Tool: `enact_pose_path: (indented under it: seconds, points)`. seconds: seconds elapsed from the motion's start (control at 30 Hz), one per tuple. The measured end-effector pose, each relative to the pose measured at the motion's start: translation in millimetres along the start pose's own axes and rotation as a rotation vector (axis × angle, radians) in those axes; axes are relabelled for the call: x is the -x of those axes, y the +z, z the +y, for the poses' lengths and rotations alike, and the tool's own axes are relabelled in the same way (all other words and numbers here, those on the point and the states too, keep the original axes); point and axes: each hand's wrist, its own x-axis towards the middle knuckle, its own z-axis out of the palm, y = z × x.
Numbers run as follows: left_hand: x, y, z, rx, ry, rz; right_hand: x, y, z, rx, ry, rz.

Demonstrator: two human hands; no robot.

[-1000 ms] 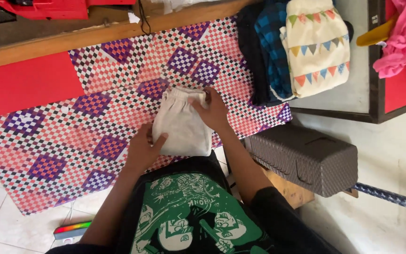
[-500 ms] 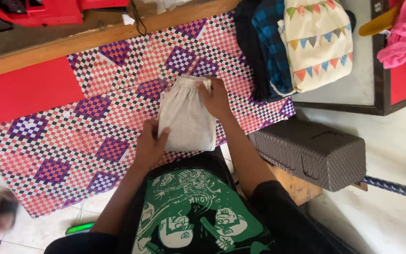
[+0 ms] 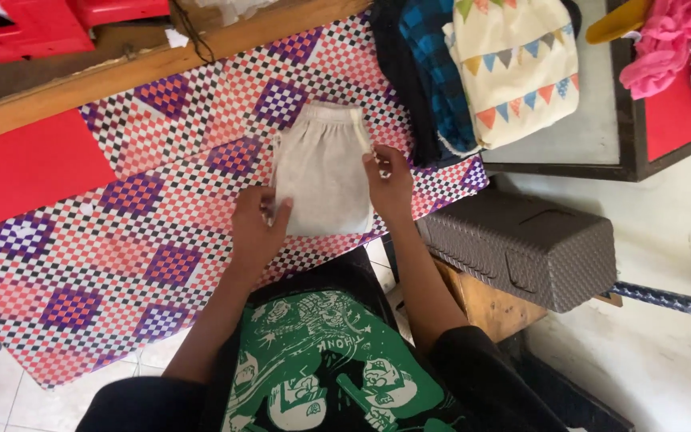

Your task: The person retrieves a patterned pair of shorts from a wire shelf, folds them on a patterned mat, and applies a label using a red handheld label maker. They then retrieve a plain white pair of shorts, fold them similarly, apply a label, and place the folded items on a nearby surface.

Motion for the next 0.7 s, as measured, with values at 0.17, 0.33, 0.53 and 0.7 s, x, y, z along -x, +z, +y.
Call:
enact_pose_path:
  seconds: [0.17,0.33,0.53,0.7]
  points:
    - [11.6,-1.1,-3.6,-0.065,-0.076,-0.080,13.6,-1.7,37.3,0.061,0.172,-0.143]
    - [12.5,-13.3,-21.8,0.192,-0.312,-0.222,22.5,6.0,5.5,-0.463,0.536,-0.175]
    - [-6.3,-12.3,-0.9,0.047,-0.309,-0.199,16.3,0.8,32.6,-0.170,0.389,-0.198]
    - [-38.7,6.4,14.4,-0.019,0.095,-0.045,18.1,-3.5,-9.9,-0.032,-0.065,-0.040]
